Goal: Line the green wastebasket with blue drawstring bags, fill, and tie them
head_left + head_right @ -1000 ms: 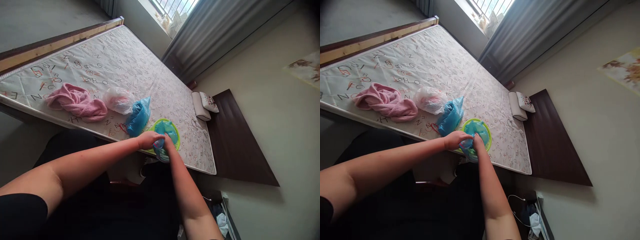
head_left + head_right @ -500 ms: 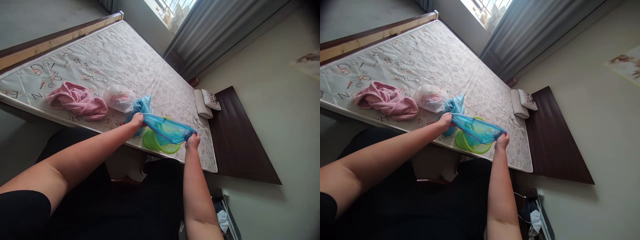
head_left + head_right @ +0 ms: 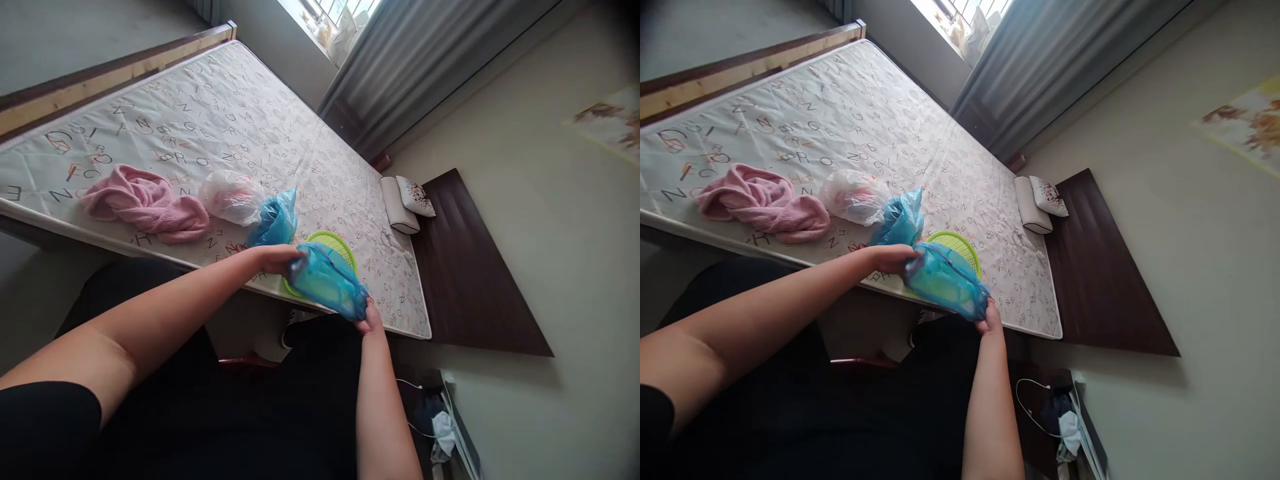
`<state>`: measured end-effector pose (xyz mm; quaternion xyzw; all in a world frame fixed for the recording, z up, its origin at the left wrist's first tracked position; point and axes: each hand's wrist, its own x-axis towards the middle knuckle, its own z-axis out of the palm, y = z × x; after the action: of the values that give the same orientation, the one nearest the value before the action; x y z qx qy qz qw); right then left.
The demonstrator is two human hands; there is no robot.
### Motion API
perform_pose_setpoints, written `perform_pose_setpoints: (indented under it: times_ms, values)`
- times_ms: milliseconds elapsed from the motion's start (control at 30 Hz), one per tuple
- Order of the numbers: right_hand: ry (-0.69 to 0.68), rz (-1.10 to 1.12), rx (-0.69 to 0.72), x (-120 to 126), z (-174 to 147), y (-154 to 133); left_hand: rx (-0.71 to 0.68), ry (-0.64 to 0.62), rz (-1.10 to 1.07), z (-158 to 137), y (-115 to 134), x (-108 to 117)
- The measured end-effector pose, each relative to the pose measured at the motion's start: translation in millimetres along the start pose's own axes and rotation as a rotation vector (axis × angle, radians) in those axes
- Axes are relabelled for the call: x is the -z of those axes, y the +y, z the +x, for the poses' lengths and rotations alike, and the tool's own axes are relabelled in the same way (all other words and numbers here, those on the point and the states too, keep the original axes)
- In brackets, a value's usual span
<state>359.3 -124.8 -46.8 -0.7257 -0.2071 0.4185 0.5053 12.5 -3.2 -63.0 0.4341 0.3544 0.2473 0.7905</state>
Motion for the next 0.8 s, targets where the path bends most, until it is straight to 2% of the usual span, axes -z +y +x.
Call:
perform_pose_setpoints:
  times_ms: [100,167,233,367,467,567,667,733,800]
  values:
    - [0.049,-0.023,-0.017,-2,4,17,0.182,-0.227,0.163,-3,-12,3]
    - [0.097,-0.055,-0.006,-4,15,19,0.227,-0.244,0.271,0,-19,7]
    - [0.157,-0.087,0.014,-9,28,16,0.214,-0.169,0.365,5,-24,11]
    - [0.264,-0.12,0.105,-25,50,1,0.057,0.105,0.473,17,-25,19]
    - [0.286,-0.133,0.183,-42,58,-10,-0.052,0.315,0.486,22,-20,22]
    - [0.288,-0.152,0.224,-59,61,-17,-0.11,0.469,0.482,23,-12,26]
    - [0.282,-0.18,0.233,-67,59,-25,-0.192,0.533,0.507,19,-4,29]
    - [0.228,-0.225,0.225,-68,53,-33,-0.312,0.498,0.554,15,0,29]
    - [0.113,-0.298,0.189,-67,44,-42,-0.449,0.428,0.606,12,2,30]
